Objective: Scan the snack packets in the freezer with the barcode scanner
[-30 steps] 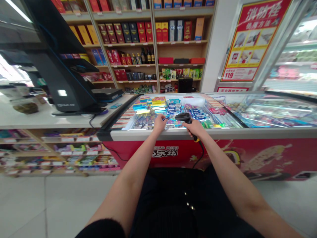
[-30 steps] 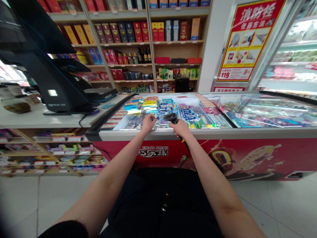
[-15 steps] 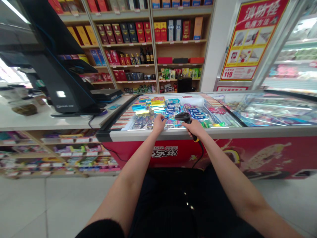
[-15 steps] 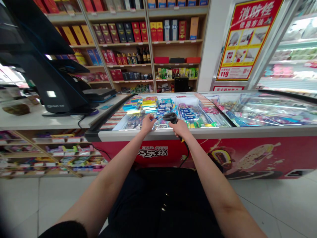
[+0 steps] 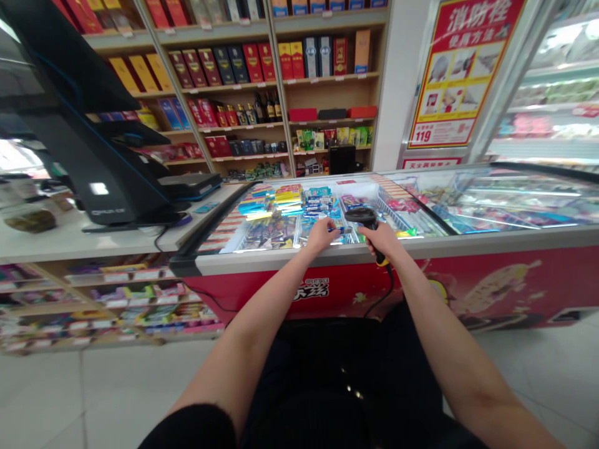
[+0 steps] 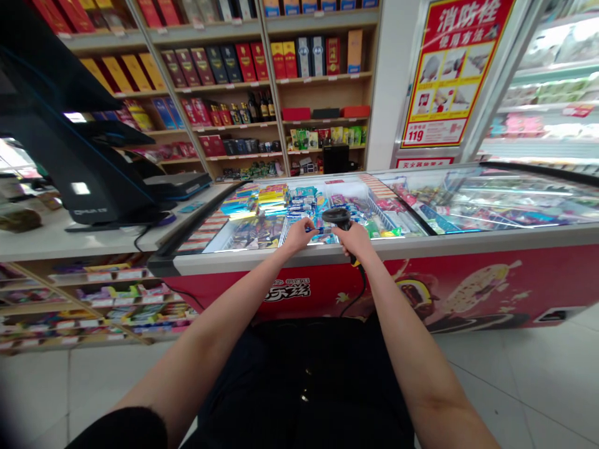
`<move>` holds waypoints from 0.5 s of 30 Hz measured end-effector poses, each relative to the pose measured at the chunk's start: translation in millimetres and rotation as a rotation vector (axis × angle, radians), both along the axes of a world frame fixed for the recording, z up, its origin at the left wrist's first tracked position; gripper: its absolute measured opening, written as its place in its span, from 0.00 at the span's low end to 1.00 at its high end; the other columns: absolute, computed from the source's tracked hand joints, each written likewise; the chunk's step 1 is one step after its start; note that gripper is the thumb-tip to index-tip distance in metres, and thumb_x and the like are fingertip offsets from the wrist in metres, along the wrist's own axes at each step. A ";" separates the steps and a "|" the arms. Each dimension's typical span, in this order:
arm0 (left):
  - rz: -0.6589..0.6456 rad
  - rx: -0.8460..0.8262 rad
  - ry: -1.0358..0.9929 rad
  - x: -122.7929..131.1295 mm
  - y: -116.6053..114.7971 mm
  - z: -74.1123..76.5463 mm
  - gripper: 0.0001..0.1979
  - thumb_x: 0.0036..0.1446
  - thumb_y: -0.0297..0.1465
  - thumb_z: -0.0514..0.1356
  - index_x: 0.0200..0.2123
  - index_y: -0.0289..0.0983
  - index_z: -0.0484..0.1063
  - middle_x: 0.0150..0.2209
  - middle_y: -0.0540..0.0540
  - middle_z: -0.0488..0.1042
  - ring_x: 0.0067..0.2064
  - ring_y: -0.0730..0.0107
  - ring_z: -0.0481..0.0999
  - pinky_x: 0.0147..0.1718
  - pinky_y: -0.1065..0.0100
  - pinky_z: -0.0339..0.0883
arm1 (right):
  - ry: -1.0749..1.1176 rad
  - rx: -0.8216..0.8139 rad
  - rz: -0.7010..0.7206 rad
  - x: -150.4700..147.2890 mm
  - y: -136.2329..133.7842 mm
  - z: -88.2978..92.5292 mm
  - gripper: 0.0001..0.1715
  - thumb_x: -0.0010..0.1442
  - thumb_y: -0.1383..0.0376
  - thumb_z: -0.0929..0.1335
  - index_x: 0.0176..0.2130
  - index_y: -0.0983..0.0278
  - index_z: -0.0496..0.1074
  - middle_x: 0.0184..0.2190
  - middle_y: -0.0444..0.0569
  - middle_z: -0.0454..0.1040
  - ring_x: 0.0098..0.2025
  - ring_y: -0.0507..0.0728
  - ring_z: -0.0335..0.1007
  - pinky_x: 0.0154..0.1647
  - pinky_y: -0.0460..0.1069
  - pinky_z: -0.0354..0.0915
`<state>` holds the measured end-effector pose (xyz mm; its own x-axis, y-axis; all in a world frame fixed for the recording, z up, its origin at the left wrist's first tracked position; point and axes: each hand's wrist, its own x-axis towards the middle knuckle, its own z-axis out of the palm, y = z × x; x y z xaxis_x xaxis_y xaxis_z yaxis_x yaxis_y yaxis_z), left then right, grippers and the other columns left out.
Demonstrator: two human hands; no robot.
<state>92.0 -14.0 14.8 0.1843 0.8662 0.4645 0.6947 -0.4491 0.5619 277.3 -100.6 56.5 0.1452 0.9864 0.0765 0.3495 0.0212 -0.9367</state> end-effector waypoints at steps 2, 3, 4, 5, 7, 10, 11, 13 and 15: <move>-0.059 0.004 0.027 21.6 -0.2 1.3 0.06 0.53 0.29 0.66 0.30 0.38 0.70 0.34 0.48 0.77 0.39 0.66 0.74 0.41 0.66 0.66 | 0.035 0.022 -0.046 13.5 1.1 -0.3 0.12 0.60 0.62 0.71 0.30 0.63 0.64 0.15 0.40 0.66 0.13 0.49 0.60 0.13 0.43 0.58; -0.083 0.002 0.036 32.2 0.2 1.6 0.05 0.53 0.29 0.66 0.30 0.38 0.71 0.34 0.48 0.77 0.39 0.66 0.74 0.41 0.66 0.66 | 0.055 0.037 -0.064 20.1 1.6 -0.3 0.12 0.60 0.62 0.71 0.30 0.63 0.64 0.15 0.39 0.65 0.13 0.49 0.60 0.12 0.44 0.58; -0.101 0.002 0.042 42.5 1.0 1.8 0.05 0.54 0.29 0.66 0.30 0.38 0.71 0.34 0.48 0.77 0.39 0.66 0.74 0.41 0.66 0.66 | 0.070 0.048 -0.079 26.2 2.0 -0.5 0.12 0.60 0.63 0.70 0.30 0.63 0.64 0.14 0.39 0.65 0.12 0.49 0.59 0.12 0.44 0.58; -0.117 0.005 0.047 52.3 2.2 1.8 0.05 0.54 0.29 0.65 0.30 0.38 0.71 0.34 0.48 0.77 0.39 0.66 0.74 0.41 0.66 0.66 | 0.082 0.054 -0.092 32.0 2.4 -0.6 0.12 0.60 0.63 0.70 0.29 0.63 0.64 0.14 0.39 0.64 0.12 0.49 0.59 0.12 0.44 0.58; -0.138 0.026 0.050 70.4 5.6 1.5 0.05 0.55 0.30 0.65 0.31 0.38 0.71 0.35 0.48 0.77 0.39 0.66 0.74 0.42 0.66 0.65 | 0.103 0.060 -0.112 42.2 2.7 -1.1 0.12 0.60 0.63 0.70 0.29 0.63 0.65 0.14 0.40 0.65 0.12 0.50 0.59 0.12 0.44 0.58; -0.145 0.065 0.067 91.4 12.9 0.2 0.04 0.56 0.31 0.64 0.33 0.38 0.72 0.35 0.47 0.76 0.41 0.65 0.74 0.43 0.65 0.65 | 0.133 0.056 -0.143 53.9 2.4 -1.9 0.12 0.59 0.63 0.71 0.30 0.63 0.65 0.14 0.40 0.65 0.12 0.49 0.59 0.12 0.44 0.58; -0.142 0.076 0.086 96.3 15.7 -0.5 0.04 0.56 0.31 0.64 0.33 0.38 0.72 0.36 0.46 0.76 0.42 0.64 0.73 0.44 0.65 0.65 | 0.147 0.055 -0.150 57.0 2.3 -2.3 0.11 0.59 0.63 0.71 0.31 0.63 0.65 0.14 0.39 0.65 0.12 0.49 0.59 0.12 0.44 0.58; -0.117 0.098 0.149 103.2 21.2 -2.3 0.03 0.57 0.31 0.63 0.33 0.38 0.72 0.38 0.44 0.76 0.45 0.61 0.73 0.46 0.63 0.64 | 0.172 0.050 -0.158 62.6 2.2 -3.4 0.11 0.59 0.63 0.71 0.31 0.63 0.65 0.14 0.39 0.65 0.13 0.49 0.59 0.12 0.44 0.58; -0.077 0.121 0.218 106.8 25.8 -4.6 0.03 0.57 0.30 0.63 0.33 0.37 0.72 0.40 0.42 0.75 0.47 0.59 0.71 0.48 0.62 0.63 | 0.196 0.051 -0.156 67.0 2.4 -5.3 0.12 0.59 0.63 0.71 0.31 0.63 0.65 0.14 0.39 0.65 0.13 0.49 0.59 0.12 0.44 0.58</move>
<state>198.8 11.8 10.2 0.3543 0.7861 0.5065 0.7546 -0.5602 0.3416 344.3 -98.2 51.3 0.3122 0.9466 0.0807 0.1644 0.0299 -0.9859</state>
